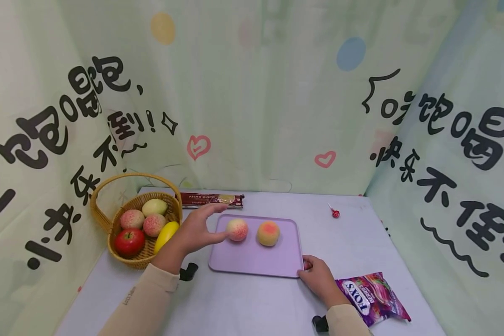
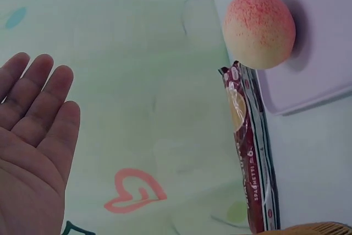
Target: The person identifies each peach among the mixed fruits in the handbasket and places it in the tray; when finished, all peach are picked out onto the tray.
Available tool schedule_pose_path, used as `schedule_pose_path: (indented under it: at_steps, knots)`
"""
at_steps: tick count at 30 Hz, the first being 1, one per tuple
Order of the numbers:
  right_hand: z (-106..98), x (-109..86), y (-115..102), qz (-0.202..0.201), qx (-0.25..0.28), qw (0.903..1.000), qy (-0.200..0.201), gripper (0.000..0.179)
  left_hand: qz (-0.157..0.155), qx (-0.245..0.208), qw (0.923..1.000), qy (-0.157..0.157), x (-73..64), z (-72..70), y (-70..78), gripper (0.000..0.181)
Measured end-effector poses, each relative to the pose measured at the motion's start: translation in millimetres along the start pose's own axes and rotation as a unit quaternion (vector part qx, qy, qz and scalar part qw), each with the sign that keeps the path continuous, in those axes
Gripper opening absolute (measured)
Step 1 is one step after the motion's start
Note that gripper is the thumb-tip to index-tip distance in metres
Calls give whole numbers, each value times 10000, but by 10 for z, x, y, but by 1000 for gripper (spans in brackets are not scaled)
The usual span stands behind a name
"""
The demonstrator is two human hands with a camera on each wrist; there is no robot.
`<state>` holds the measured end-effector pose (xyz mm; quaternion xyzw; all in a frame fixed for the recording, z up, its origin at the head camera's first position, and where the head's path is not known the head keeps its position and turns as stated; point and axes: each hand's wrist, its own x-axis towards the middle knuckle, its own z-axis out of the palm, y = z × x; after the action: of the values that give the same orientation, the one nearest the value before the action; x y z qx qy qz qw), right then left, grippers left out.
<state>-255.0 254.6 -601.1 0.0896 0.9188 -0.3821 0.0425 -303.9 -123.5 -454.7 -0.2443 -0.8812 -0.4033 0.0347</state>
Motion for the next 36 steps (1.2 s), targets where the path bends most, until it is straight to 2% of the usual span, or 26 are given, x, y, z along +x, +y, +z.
schedule_pose_path:
  at_steps: [6, 13, 16, 22, 28, 36]
  knots:
    - [-1, -8, -19, 23, 5, 10000, -22, 50, -114, -113, 9997, 169, -45, -77, -42, 67]
    - [-13, -10, -34, 41, -40, 10000, -58, 52, -22, 48, 9989, 473, -61, -197, -87, 68]
    - [-18, -8, -42, 44, -44, 9999, -95, 53, -104, -24, 9982, 594, -78, -244, -108, 69]
    - [-24, 5, -37, 41, -55, 9999, -104, 53, -447, -294, 9967, 610, -120, -286, -164, 71]
    - [-37, 8, -24, 5, -21, 9999, -125, 53, -440, -266, 9962, 709, -154, -329, -211, 70]
    - [-19, 1, -12, 111, -49, 9998, -133, 54, -681, -330, 9945, 725, -183, -393, -282, 69]
